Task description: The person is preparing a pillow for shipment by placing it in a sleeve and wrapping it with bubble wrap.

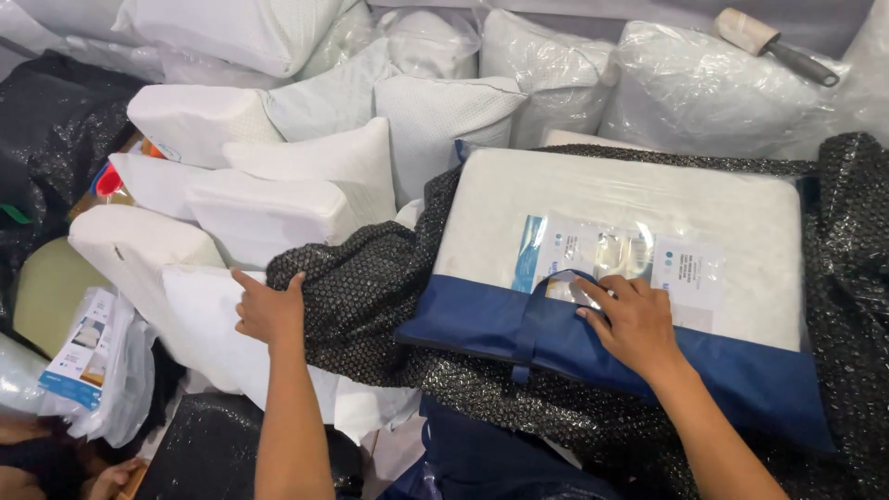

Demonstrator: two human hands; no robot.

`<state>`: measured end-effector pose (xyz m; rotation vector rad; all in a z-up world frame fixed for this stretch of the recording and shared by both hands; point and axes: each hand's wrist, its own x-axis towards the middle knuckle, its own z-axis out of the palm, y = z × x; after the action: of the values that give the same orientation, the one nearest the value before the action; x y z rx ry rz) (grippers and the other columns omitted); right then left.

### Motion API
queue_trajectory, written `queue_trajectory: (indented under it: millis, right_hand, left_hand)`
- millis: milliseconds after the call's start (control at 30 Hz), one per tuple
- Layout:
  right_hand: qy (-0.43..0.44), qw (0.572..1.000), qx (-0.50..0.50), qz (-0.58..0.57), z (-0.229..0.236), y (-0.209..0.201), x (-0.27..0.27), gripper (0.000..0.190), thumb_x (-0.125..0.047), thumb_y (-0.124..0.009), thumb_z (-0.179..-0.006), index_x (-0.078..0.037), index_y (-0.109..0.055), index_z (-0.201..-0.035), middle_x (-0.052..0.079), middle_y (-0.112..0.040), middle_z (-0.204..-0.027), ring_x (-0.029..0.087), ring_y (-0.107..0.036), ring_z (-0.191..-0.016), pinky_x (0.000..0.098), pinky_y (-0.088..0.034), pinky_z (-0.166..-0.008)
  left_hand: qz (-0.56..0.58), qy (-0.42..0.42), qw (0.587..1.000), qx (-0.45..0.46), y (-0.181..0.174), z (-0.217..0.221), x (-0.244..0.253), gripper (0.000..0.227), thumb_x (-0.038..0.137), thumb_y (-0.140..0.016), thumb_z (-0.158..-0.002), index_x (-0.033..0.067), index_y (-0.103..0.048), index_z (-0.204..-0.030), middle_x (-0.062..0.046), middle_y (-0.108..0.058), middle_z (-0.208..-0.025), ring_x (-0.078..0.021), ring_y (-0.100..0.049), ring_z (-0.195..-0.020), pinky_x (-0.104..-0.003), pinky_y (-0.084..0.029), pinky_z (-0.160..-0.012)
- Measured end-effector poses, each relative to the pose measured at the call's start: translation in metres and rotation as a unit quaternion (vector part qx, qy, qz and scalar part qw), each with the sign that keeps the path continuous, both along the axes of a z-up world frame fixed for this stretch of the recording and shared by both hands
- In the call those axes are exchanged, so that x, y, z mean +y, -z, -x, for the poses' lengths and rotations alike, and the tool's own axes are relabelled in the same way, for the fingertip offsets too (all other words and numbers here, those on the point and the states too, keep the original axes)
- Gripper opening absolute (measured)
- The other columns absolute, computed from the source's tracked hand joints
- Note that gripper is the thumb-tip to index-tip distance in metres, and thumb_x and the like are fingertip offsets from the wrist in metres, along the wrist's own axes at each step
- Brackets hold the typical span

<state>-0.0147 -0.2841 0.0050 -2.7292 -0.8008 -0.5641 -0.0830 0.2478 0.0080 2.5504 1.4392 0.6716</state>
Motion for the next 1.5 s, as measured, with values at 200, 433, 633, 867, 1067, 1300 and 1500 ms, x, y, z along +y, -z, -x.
queue_trajectory:
  millis: [200, 433, 633, 867, 1067, 1300, 1500]
  right_hand:
    - [0.045, 0.996, 0.076, 0.001, -0.004, 0.021, -0.006, 0.034, -0.047, -0.060, -0.097, -0.036, -0.071, -0.127, 0.002, -0.071, -0.108, 0.028, -0.071, -0.097, 0.0373, -0.051, -0.076]
    - [0.009, 0.993, 0.113, -0.043, -0.002, 0.030, -0.009, 0.047, -0.045, -0.061, -0.097, -0.029, -0.061, -0.141, 0.005, -0.064, -0.122, 0.029, -0.060, -0.108, 0.0462, -0.047, -0.085]
    - [-0.023, 0.981, 0.135, -0.137, 0.017, 0.015, -0.020, 0.044, -0.034, -0.062, -0.101, -0.022, -0.059, -0.143, 0.010, -0.060, -0.135, 0.032, -0.057, -0.121, 0.0507, -0.044, -0.099]
    - [0.355, 0.909, -0.155, -0.156, 0.075, -0.017, -0.150, 0.039, -0.014, -0.076, -0.092, -0.006, -0.067, -0.128, 0.022, -0.056, -0.137, 0.040, -0.055, -0.124, 0.0508, -0.044, -0.106]
    - [0.597, 0.799, -0.073, 0.000, 0.132, 0.044, -0.332, 0.078, -0.045, -0.085, -0.085, 0.003, -0.065, -0.143, 0.026, -0.064, -0.146, 0.045, -0.050, -0.140, 0.0717, -0.018, -0.108]
    - [0.606, 0.789, 0.078, 0.064, 0.147, -0.016, -0.342, 0.034, -0.043, -0.065, -0.097, -0.018, -0.073, -0.119, 0.012, -0.075, -0.110, 0.038, -0.071, -0.104, 0.0520, -0.052, -0.087]
    - [0.512, 0.796, 0.122, -0.299, 0.148, -0.110, -0.269, 0.020, -0.025, -0.064, -0.105, -0.006, -0.059, -0.106, 0.008, -0.058, -0.085, 0.027, -0.049, -0.069, 0.0433, -0.042, -0.071]
  left_hand:
    - [-0.003, -0.127, 0.962, -0.242, 0.063, 0.037, 0.113, 0.023, 0.033, -0.068, -0.105, 0.0112, -0.073, -0.111, -0.012, -0.077, -0.100, -0.0349, -0.075, -0.094, -0.048, -0.057, -0.076]
    - [-0.216, 0.016, 0.931, -0.293, -0.061, 0.020, -0.035, 0.031, -0.006, -0.074, -0.092, -0.0050, -0.056, -0.117, -0.026, -0.048, -0.123, -0.0471, -0.047, -0.112, -0.065, -0.038, -0.094]
    - [-0.080, 0.625, 0.759, -0.163, -0.017, -0.014, -0.250, 0.045, 0.018, -0.066, -0.095, 0.0124, -0.055, -0.138, -0.010, -0.053, -0.145, -0.0396, -0.045, -0.143, -0.059, -0.030, -0.123]
    - [-0.065, 0.723, 0.679, 0.109, 0.009, -0.047, -0.348, 0.051, 0.050, -0.049, -0.101, 0.0273, -0.054, -0.146, -0.004, -0.044, -0.155, -0.0329, -0.033, -0.145, -0.074, -0.022, -0.112]
    - [-0.095, 0.717, 0.685, 0.087, 0.018, -0.052, -0.348, 0.052, 0.054, -0.046, -0.100, 0.0283, -0.056, -0.144, -0.002, -0.048, -0.152, -0.0292, -0.038, -0.144, -0.069, -0.027, -0.110]
    - [-0.088, 0.714, 0.690, 0.082, 0.016, -0.049, -0.348, 0.051, 0.052, -0.049, -0.100, 0.0285, -0.057, -0.143, -0.001, -0.049, -0.152, -0.0289, -0.040, -0.143, -0.070, -0.028, -0.110]
    - [-0.088, 0.711, 0.693, 0.085, 0.017, -0.048, -0.349, 0.051, 0.054, -0.048, -0.099, 0.0274, -0.059, -0.142, -0.002, -0.049, -0.152, -0.0297, -0.039, -0.144, -0.070, -0.026, -0.112]
